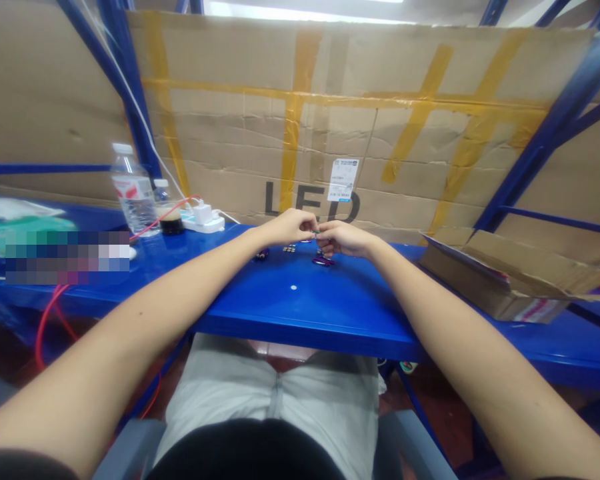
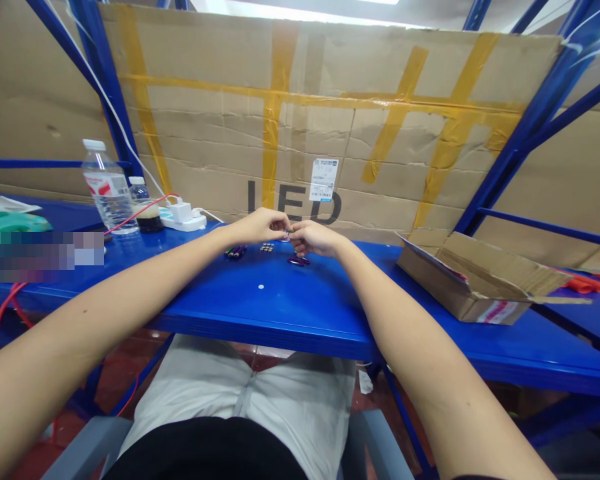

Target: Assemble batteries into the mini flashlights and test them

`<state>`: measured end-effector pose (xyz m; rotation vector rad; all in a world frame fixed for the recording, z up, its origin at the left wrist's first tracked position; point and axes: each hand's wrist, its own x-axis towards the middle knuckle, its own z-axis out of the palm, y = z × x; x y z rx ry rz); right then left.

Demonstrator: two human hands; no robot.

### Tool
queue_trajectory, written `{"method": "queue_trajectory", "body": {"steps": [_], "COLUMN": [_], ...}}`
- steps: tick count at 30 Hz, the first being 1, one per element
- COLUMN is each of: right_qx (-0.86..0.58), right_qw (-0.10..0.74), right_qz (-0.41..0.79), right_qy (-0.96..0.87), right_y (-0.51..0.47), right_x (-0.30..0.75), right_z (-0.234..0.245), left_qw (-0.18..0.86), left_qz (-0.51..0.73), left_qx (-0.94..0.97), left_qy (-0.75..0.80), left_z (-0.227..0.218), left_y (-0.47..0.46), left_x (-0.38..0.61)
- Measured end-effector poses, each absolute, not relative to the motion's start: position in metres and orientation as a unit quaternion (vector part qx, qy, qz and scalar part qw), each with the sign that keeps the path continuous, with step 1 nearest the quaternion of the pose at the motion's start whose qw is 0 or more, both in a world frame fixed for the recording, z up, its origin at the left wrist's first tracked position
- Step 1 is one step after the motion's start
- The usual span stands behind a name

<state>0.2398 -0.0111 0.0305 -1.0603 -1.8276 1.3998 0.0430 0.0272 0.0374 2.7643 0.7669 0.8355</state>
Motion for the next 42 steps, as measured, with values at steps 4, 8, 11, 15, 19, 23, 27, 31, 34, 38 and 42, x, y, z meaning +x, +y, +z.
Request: {"method": "queue_trajectory", "body": {"steps": [4,8,11,15,19,23,27,31,34,38,42], "right_qx": [-0.451,-0.468,-0.470,-0.483,-0.469,-0.461,-0.450,-0.434,-0.418,-0.419,-0.448], "right_qw": [0.275,0.241,0.238,0.237,0.231,0.232,0.220,0.201,0.202,0.204,0.221], "right_qz": [0.365,0.240,0.204,0.158,0.109,0.069,0.043,0.027,0.024,0.028,0.049], "right_qy": [-0.766,-0.816,-0.825,-0.828,-0.845,-0.854,-0.864,-0.878,-0.886,-0.884,-0.865], "right_y": [-0.010,-0.007,-0.009,-0.014,-0.016,-0.013,-0.007,-0.004,-0.005,-0.006,-0.005], "right_x": [0.240,0.240,0.239,0.235,0.234,0.236,0.237,0.238,0.237,0.234,0.233], "right_z": [0.031,0.032,0.035,0.038,0.038,0.035,0.031,0.027,0.026,0.026,0.027], "left_qw": [0.089,0.091,0.100,0.126,0.160,0.170,0.192,0.243,0.307,0.341,0.333], "left_qz": [0.277,0.280,0.290,0.320,0.349,0.362,0.370,0.375,0.376,0.370,0.367], "left_qx": [0.921,0.916,0.910,0.899,0.891,0.885,0.877,0.862,0.839,0.830,0.840], "left_qy": [0.259,0.271,0.278,0.272,0.241,0.237,0.241,0.239,0.245,0.239,0.219], "left_z": [0.041,0.041,0.039,0.037,0.036,0.036,0.037,0.036,0.035,0.034,0.035], "left_y": [0.026,0.027,0.030,0.032,0.033,0.035,0.036,0.037,0.037,0.038,0.038], "left_x": [0.041,0.039,0.039,0.039,0.041,0.041,0.041,0.040,0.040,0.040,0.039]}}
